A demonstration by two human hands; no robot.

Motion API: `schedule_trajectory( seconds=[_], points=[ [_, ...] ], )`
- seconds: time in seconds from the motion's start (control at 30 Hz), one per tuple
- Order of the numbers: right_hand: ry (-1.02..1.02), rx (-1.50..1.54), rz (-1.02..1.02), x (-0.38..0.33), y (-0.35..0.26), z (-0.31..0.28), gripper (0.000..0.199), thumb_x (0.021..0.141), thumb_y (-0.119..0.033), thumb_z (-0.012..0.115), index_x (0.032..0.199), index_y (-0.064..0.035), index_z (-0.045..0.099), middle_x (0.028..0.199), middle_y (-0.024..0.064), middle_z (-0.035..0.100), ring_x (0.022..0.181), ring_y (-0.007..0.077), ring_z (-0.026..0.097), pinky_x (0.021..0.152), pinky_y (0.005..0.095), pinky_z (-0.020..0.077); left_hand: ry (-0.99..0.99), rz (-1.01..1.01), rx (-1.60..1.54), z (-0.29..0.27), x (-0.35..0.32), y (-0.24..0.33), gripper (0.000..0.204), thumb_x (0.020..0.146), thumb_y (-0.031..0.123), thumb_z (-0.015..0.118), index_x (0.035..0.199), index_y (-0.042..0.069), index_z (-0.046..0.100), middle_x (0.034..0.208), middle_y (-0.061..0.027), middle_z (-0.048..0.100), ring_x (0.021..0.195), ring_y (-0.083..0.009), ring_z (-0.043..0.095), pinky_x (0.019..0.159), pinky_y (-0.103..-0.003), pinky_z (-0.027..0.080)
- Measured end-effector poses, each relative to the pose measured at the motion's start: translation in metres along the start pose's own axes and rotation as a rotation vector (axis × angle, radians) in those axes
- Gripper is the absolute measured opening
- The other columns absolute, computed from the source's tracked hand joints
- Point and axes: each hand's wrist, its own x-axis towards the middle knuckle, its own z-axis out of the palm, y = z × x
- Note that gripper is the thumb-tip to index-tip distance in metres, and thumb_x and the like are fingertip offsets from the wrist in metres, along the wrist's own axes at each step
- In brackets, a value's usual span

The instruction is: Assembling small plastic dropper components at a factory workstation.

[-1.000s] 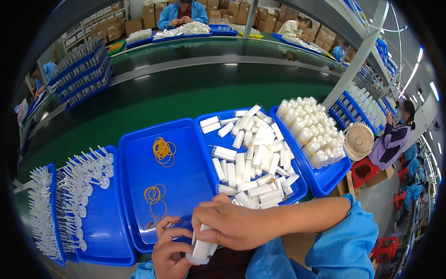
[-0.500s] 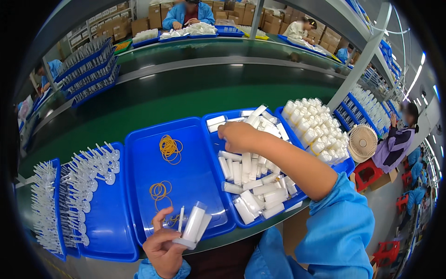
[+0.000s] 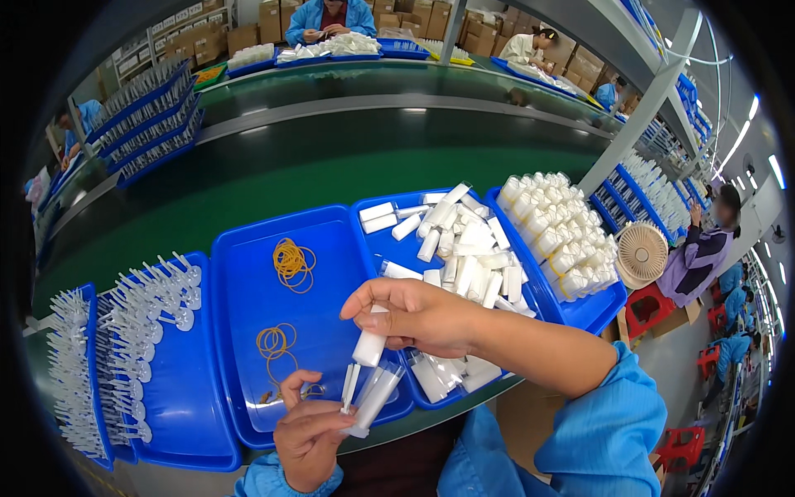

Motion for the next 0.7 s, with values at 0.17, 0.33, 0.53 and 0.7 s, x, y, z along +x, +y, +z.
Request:
schedule_trajectory(
  seconds=[0.17,0.33,0.53,0.7],
  points=[
    [0.018,-0.073,-0.033,-0.003,0.002,0.002,0.022,0.090,-0.021,0.056,0.105,-0.0067,0.050,0.088,-0.0030,0.049,0.076,0.0038,0.043,0.064,0.0197,0.0354,-0.039,0.207,0.148,-0.002,0.006,-0.004,0.028,0.074,0.003,0.066,0.100,0.012,0.063,0.077,-0.0033,0.063,0.072,-0.0179,0.058,0.088,-0.043,0.035],
    [0.004,-0.723,-0.001,-0.011,-0.014,0.008,0.020,0.091,-0.022,0.054,0.098,-0.0046,0.048,0.082,0.0042,0.053,0.074,0.0114,0.051,0.064,0.0271,0.0405,0.019,0.095,0.086,0.004,0.007,0.001,0.002,0.074,0.009,0.068,0.075,0.011,0.067,0.074,0.0001,0.067,0.070,-0.0124,0.060,0.093,-0.044,0.026],
    [-0.118,-0.885,-0.244,-0.027,-0.016,0.007,0.016,0.091,-0.020,0.051,0.094,-0.0053,0.046,0.078,0.0134,0.056,0.072,0.0239,0.056,0.062,0.0322,0.0414,-0.148,0.227,0.218,-0.002,0.003,-0.001,0.008,0.069,0.011,0.071,0.076,0.013,0.069,0.078,-0.0007,0.067,0.076,-0.0160,0.060,0.091,-0.045,0.029],
    [-0.203,-0.957,-0.198,-0.038,-0.003,0.018,0.020,0.090,-0.026,0.053,0.095,-0.0079,0.047,0.072,0.0109,0.051,0.079,0.0244,0.048,0.074,0.0375,0.0355,-0.154,0.292,0.253,0.004,0.006,0.012,0.003,0.076,0.010,0.066,0.076,0.008,0.068,0.075,-0.0015,0.064,0.087,-0.0257,0.057,0.092,-0.045,0.031]
  ],
)
